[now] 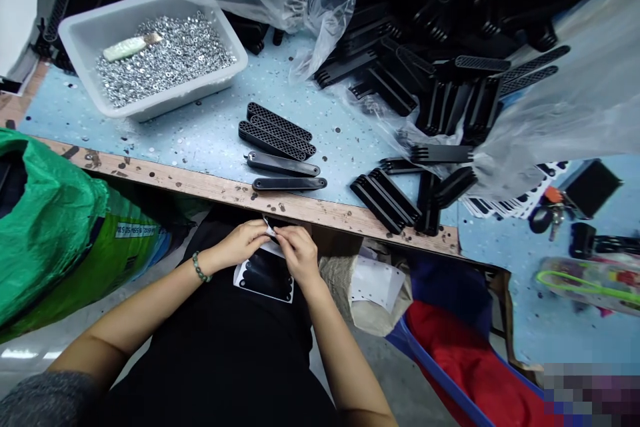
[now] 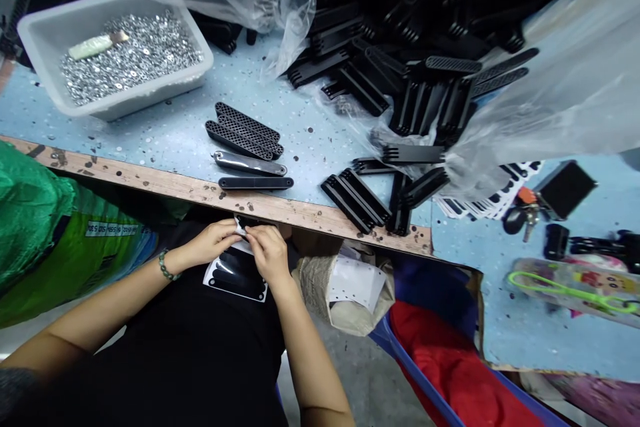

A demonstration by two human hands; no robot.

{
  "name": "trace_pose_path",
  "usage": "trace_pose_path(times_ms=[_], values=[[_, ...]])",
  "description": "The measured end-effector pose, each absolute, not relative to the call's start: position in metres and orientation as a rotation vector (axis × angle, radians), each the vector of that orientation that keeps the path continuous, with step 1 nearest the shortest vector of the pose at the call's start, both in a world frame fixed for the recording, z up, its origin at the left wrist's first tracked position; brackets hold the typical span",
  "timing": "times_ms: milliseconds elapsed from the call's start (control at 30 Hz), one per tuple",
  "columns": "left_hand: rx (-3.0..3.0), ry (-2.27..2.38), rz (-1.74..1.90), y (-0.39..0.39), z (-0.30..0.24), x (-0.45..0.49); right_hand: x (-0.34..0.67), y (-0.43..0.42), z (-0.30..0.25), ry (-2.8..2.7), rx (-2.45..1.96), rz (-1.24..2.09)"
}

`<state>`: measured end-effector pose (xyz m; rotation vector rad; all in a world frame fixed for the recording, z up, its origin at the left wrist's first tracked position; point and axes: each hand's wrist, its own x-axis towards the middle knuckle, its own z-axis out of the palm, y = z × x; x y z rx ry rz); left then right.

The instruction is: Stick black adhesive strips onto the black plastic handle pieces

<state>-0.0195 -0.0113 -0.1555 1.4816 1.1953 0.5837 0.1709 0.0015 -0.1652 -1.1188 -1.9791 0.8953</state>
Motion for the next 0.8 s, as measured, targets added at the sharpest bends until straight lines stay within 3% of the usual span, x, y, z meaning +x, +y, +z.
trace_pose_path(times_ms=[333,500,600,667,800], values=[[1.370,1.508,0.393,-0.023,-0.173,-0.035,0.181,0.005,-0.133,-1.451,-1.192,1.047],[1.439,1.473,0.403,-0.013,-0.098,-0.074,0.184,0.064,-0.081,-1.732,-1.018,0.925],[1.386,1.644,0.725,0.027,-0.061,-0.096,0.167,0.106,-0.059,-1.925,-1.003,0.789],[1.375,1.746,0.931,0.063,-0.056,-0.103,0.149,0.130,-0.052,-2.042,-0.970,0.726],[1.296,1.647,0.906,0.115,-0.075,-0.102,0.111,0.162,-0.054,-2.233,-0.906,0.636]])
